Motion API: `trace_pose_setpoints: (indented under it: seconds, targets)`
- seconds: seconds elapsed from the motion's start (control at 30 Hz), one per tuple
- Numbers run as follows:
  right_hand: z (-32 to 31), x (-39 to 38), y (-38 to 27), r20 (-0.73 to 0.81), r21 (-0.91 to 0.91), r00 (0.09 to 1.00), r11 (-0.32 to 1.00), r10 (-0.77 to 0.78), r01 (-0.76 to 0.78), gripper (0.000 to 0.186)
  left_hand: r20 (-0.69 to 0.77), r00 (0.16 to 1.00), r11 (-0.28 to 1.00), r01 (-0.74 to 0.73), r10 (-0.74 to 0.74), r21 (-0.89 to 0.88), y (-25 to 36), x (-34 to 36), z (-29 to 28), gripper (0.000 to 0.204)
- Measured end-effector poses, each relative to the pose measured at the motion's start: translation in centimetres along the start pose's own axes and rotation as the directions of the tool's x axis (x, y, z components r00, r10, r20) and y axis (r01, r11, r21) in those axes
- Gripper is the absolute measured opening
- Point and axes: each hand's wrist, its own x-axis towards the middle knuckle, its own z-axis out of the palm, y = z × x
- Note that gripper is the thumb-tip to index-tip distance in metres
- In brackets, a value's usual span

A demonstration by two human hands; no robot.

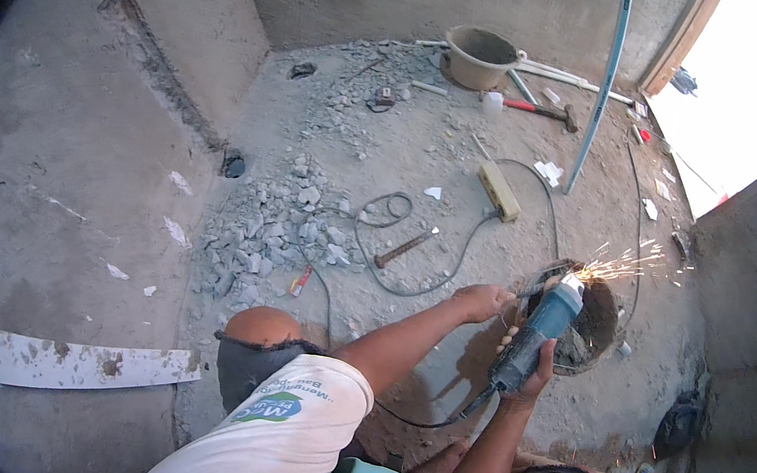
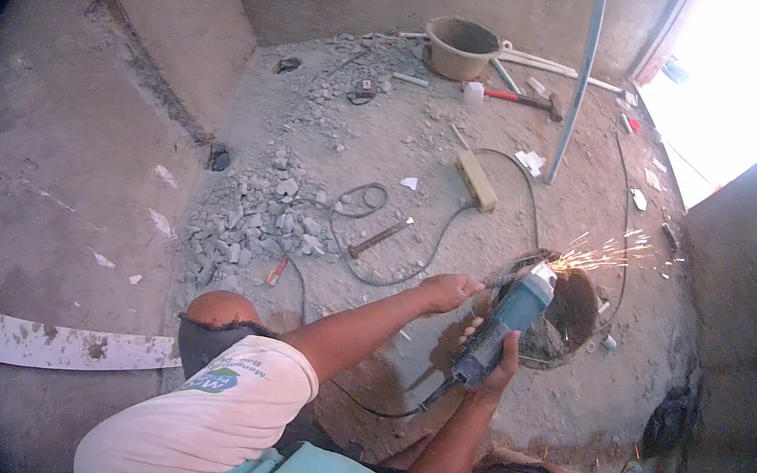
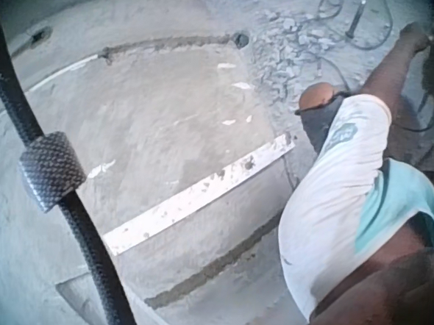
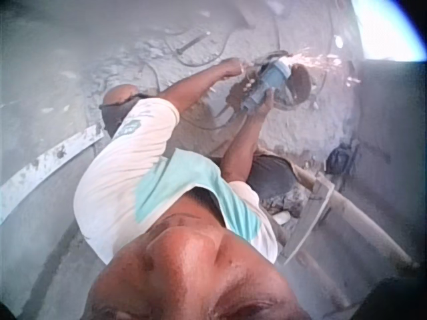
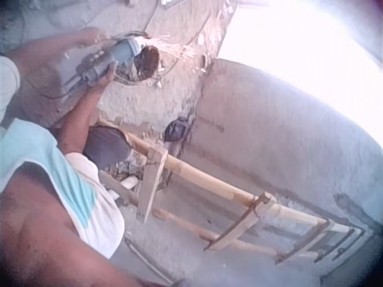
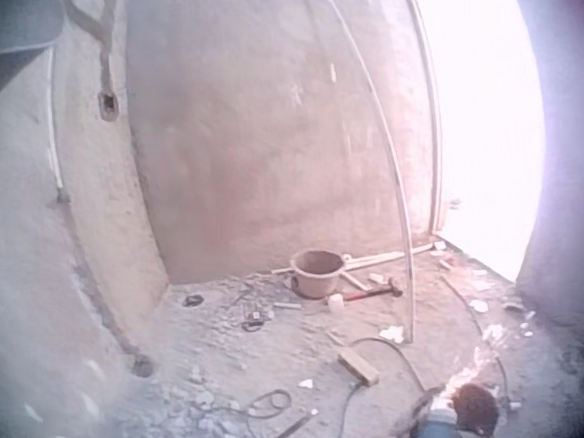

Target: The person uses an angle grinder to cut into a concrete surface around a pipe, then uses a hammer and chisel to break away the concrete pieces from the floor.

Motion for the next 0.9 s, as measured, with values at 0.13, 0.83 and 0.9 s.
trace_pose_setpoints:
  seconds: [0.13,0.83,0.9]
  targets:
    - [0.6,0.0,0.0,0.001,-0.002,1.000,1.000,-0.021,0.021,0.062,-0.040,0.997,0.997,-0.065,0.063,-0.045,-0.1,-0.2,0.0,0.054]
    - [0.0,0.2,-0.6,0.035,0.007,0.999,1.000,-0.001,0.001,0.063,0.001,1.000,0.999,-0.025,0.025,0.038,0.9,-0.1,-0.2,0.055]
    - [0.2,0.2,-0.5,0.041,0.025,0.999,1.000,0.005,-0.006,0.063,-0.007,0.999,0.999,-0.043,0.043,0.014,0.3,0.4,0.0,0.055]
